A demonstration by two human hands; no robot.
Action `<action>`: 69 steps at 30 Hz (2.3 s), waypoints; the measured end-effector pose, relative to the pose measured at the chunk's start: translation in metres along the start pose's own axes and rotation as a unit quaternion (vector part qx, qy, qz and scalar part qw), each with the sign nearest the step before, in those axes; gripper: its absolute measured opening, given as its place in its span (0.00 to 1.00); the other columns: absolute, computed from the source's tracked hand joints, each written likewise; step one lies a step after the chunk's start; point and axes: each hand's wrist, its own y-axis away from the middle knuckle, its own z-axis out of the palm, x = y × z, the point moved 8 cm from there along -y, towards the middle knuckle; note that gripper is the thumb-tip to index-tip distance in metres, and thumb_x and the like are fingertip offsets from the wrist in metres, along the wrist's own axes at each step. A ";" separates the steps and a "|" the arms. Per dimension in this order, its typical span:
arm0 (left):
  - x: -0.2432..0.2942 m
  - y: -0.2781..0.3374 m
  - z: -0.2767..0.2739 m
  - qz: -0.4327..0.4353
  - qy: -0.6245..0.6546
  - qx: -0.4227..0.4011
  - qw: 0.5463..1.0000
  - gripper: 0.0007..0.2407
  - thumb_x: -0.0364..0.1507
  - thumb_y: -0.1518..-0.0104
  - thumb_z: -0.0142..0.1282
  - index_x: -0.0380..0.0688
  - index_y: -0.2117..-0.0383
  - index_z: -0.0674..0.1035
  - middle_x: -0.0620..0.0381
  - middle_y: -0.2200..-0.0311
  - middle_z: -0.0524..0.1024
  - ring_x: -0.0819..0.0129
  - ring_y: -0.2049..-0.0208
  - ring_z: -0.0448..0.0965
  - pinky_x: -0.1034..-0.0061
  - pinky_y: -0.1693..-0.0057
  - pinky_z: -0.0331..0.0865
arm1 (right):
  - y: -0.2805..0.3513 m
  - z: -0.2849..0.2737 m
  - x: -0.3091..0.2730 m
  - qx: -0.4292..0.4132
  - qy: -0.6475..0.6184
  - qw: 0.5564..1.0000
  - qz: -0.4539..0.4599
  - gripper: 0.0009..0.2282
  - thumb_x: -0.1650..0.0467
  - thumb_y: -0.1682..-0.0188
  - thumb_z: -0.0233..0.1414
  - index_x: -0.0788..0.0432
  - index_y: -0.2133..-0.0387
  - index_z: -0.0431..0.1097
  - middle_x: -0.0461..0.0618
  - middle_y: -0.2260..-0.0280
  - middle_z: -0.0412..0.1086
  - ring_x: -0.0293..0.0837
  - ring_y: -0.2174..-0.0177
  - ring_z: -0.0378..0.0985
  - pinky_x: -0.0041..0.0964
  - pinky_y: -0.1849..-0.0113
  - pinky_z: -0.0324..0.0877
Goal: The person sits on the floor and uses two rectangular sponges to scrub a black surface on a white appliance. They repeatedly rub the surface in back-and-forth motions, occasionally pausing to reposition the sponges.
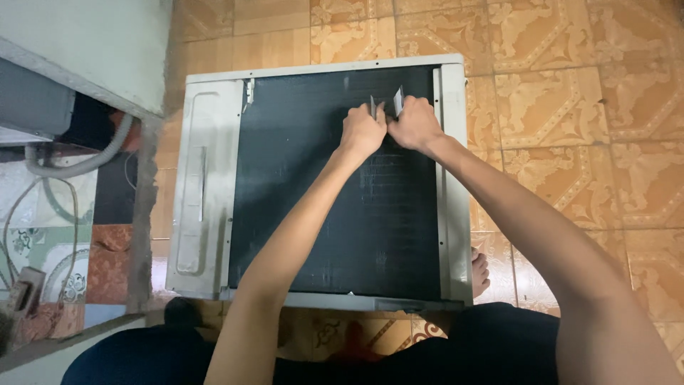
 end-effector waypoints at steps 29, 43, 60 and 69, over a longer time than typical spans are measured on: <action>0.003 -0.004 0.002 0.021 -0.014 0.001 1.000 0.21 0.36 0.33 0.35 0.34 0.71 0.81 0.38 0.76 0.81 0.50 0.75 0.85 0.68 0.73 0.78 | 0.043 -0.005 -0.001 0.003 -0.194 0.972 -0.132 0.17 0.69 0.43 0.49 0.67 0.80 0.74 0.59 0.83 0.75 0.54 0.80 0.82 0.46 0.73 0.76; 0.001 -0.006 0.006 -0.001 -0.038 -0.004 0.999 0.21 0.38 0.34 0.39 0.31 0.64 0.82 0.36 0.68 0.82 0.41 0.63 0.86 0.57 0.65 0.82 | 0.029 0.005 0.000 -0.029 -0.127 0.989 -0.074 0.15 0.67 0.45 0.52 0.65 0.79 0.76 0.56 0.85 0.74 0.48 0.83 0.81 0.41 0.77 0.74; 0.013 0.007 0.000 0.021 -0.023 0.000 1.000 0.20 0.36 0.34 0.39 0.27 0.63 0.82 0.29 0.65 0.81 0.33 0.62 0.84 0.54 0.65 0.82 | 0.017 0.036 0.043 -0.022 -0.194 0.980 -0.030 0.15 0.66 0.44 0.48 0.65 0.73 0.76 0.59 0.82 0.75 0.56 0.78 0.82 0.51 0.73 0.73; 0.018 0.020 0.006 0.004 -0.053 -0.028 0.998 0.18 0.32 0.34 0.39 0.28 0.63 0.82 0.31 0.65 0.81 0.38 0.64 0.85 0.58 0.66 0.83 | 0.042 0.010 0.029 0.024 -0.224 0.972 -0.070 0.12 0.71 0.44 0.51 0.73 0.68 0.73 0.70 0.80 0.72 0.64 0.75 0.81 0.55 0.78 0.70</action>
